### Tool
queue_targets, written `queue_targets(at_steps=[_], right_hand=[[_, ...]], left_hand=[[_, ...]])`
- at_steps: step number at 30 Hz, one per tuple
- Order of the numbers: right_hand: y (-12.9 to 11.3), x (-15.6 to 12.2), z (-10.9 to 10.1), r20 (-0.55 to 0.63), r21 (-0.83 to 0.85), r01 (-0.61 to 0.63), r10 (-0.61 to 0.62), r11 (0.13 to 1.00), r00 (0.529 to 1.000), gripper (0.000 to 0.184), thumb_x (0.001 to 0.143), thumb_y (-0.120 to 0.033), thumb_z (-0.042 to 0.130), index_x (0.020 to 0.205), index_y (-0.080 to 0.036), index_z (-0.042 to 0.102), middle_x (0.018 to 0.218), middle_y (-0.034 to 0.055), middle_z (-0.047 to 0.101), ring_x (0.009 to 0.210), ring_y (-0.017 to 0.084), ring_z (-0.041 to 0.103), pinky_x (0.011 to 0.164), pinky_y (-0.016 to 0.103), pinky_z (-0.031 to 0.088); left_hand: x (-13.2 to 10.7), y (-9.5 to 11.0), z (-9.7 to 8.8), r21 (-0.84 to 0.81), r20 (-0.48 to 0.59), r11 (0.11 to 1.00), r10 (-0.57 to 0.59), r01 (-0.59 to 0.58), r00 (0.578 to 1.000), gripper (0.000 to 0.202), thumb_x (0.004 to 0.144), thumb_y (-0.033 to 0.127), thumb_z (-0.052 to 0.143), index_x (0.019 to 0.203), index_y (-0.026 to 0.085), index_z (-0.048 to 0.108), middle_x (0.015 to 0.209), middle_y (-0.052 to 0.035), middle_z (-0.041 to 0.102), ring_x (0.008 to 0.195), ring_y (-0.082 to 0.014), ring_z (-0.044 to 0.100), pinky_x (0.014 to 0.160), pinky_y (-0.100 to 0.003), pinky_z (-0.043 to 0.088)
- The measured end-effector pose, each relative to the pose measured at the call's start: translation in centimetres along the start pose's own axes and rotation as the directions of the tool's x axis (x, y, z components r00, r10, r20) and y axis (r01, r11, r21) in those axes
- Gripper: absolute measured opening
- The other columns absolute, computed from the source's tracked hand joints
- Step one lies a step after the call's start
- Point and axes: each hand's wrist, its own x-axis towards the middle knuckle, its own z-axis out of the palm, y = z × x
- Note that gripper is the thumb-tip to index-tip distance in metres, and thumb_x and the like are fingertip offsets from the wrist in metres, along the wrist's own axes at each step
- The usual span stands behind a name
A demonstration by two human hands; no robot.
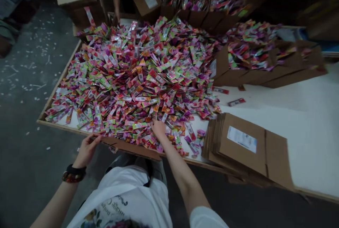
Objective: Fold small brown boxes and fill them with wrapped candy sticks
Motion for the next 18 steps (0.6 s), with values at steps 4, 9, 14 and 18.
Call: queue_targets(at_steps=[4, 9, 14, 18], right_hand=[[-1.4, 2.4, 1.6, -0.021, 0.010, -0.024, 0.024, 1.000, 1.000, 0.014, 0.075, -0.018, 0.061, 0.079, -0.012, 0.073, 0.097, 0.0176, 0.071, 0.107, 0.030, 0.059, 0.093, 0.037, 0.040], [-0.3, -1.9, -3.0, -0.061, 0.185, 0.013, -0.002, 0.983, 0.998, 0.036, 0.075, -0.047, 0.059, 0.081, -0.014, 0.073, 0.084, 0.0098, 0.071, 0.081, 0.023, 0.064, 0.077, 0.034, 0.049], [8.2, -14.7, -10.2, 0.164, 0.147, -0.340, 0.316, 0.929, 0.935, 0.035, 0.044, -0.053, 0.074, 0.050, -0.021, 0.061, 0.049, 0.0038, 0.057, 0.052, 0.023, 0.057, 0.060, 0.039, 0.048], [7.4, -21.3, -8.4, 0.053, 0.346, -0.325, 0.328, 0.880, 0.943, 0.048, 0.052, -0.055, 0.074, 0.087, -0.024, 0.070, 0.091, 0.0107, 0.071, 0.094, 0.031, 0.065, 0.085, 0.044, 0.048]], left_hand=[[0.3, 0.2, 0.2, 0.005, -0.003, 1.000, -0.014, 0.014, 1.000, 0.030, 0.072, 0.045, 0.072, 0.078, 0.017, 0.062, 0.114, -0.0102, 0.070, 0.103, -0.0231, 0.061, 0.085, -0.032, 0.046], [0.5, 0.8, 0.3, 0.063, 0.016, 0.997, -0.039, 0.038, 0.999, 0.032, 0.073, 0.048, 0.070, 0.078, 0.018, 0.062, 0.115, -0.0110, 0.069, 0.099, -0.0236, 0.062, 0.084, -0.033, 0.047], [0.7, 1.5, -0.1, 0.058, 0.059, 0.998, -0.024, 0.021, 0.998, 0.028, 0.071, 0.045, 0.073, 0.077, 0.018, 0.066, 0.113, -0.0107, 0.070, 0.103, -0.0242, 0.063, 0.086, -0.034, 0.047], [0.8, 2.3, -0.9, 0.092, 0.158, 0.993, -0.086, 0.071, 0.984, 0.031, 0.062, 0.042, 0.079, 0.079, 0.017, 0.072, 0.113, -0.0132, 0.071, 0.107, -0.0277, 0.062, 0.085, -0.035, 0.049]])
